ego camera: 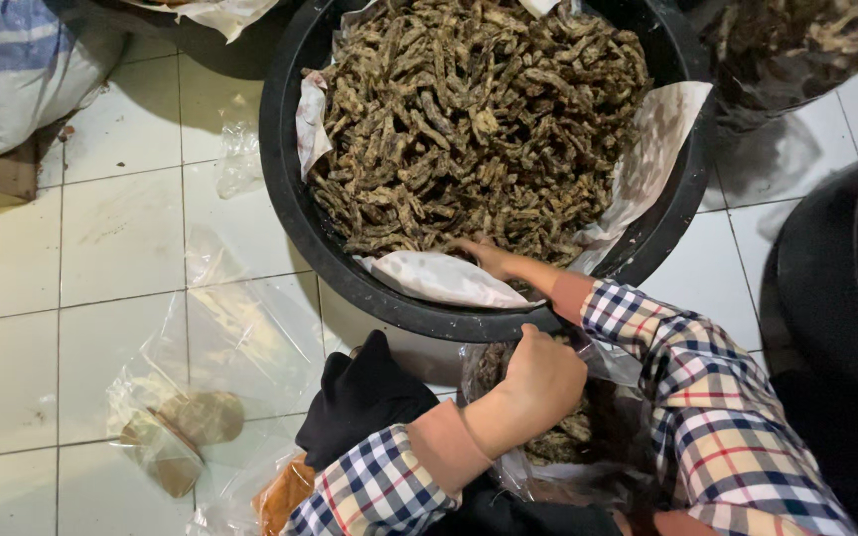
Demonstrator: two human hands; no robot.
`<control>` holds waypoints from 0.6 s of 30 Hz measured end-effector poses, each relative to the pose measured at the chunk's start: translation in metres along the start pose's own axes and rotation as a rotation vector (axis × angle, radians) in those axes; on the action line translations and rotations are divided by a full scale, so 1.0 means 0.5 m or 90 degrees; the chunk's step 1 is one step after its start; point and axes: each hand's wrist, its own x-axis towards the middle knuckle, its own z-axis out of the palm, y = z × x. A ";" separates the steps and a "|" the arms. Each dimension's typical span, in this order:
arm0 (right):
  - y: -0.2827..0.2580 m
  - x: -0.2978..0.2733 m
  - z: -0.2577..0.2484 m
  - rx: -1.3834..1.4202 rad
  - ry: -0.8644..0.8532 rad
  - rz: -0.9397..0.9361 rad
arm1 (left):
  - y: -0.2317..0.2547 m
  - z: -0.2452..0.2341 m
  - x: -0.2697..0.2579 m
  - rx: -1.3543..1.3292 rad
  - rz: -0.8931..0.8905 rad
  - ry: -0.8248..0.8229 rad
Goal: The person scoops dried fish from a large black basin and places it into a clear plastic bag. They repeatedly transfer handfuls of the dried fish into the bag, filling it progressively.
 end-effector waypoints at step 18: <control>-0.099 -0.104 -0.213 -0.010 0.098 0.061 | -0.045 0.027 0.038 -0.040 0.007 -0.004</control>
